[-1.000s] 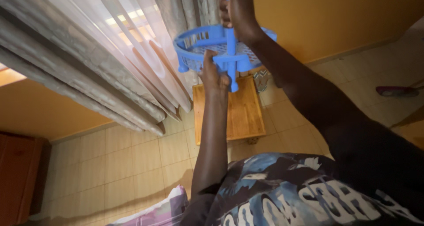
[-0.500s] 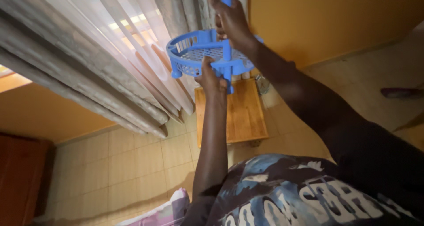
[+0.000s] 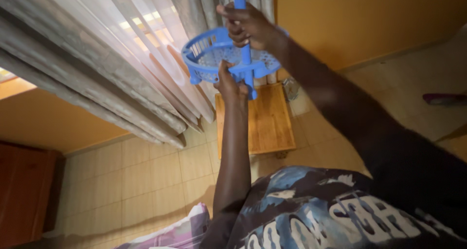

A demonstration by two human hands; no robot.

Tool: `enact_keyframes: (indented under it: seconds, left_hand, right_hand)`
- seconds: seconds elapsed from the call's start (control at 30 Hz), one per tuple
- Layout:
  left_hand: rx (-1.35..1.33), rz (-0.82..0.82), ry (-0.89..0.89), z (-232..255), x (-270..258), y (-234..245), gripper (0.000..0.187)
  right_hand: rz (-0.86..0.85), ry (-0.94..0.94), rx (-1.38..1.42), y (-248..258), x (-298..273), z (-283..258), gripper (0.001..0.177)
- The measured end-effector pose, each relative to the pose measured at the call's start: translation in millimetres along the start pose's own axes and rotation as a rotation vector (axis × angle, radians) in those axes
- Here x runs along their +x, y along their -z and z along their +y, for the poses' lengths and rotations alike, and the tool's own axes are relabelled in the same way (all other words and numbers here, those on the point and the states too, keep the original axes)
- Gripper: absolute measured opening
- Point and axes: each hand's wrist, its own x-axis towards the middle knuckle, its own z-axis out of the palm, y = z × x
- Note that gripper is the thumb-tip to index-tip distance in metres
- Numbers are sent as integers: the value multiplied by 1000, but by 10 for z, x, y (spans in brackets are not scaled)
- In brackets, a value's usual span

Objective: The person assembles a blue plastic three-tier rack by hand. They repeatedly insert the vertical support poles into the circular tiers, stacking them one by one to form the complete unit.

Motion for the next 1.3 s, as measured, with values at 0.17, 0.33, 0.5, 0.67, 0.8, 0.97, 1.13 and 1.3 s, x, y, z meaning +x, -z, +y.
enact_keyframes:
  seconds: [0.17, 0.33, 0.5, 0.67, 0.8, 0.97, 1.13, 1.3]
  left_hand:
    - [10, -34, 69, 5, 116, 43, 18]
    - [5, -8, 4, -75, 173, 190, 22]
    - [28, -79, -61, -47, 239, 246, 25]
    - [57, -26, -75, -36, 176, 148, 34]
    - [79, -42, -130, 10, 161, 120, 39]
    - [-9, -118, -43, 39, 270, 213, 35]
    - [20, -92, -67, -28, 328, 265, 36]
    - [69, 24, 19, -163, 288, 304, 39]
  right_hand:
    - [-89, 2, 154, 39, 7, 24, 52]
    - [425, 226, -108, -166, 15, 334, 38]
    - [-334, -5, 172, 57, -36, 126, 43]
    - [402, 179, 8, -156, 43, 374, 38]
    - [642, 305, -191, -259, 147, 514, 39]
    - [-483, 11, 239, 85, 55, 329, 42]
    - [467, 180, 1, -169, 142, 556, 41]
    - [653, 188, -172, -329, 120, 555, 36]
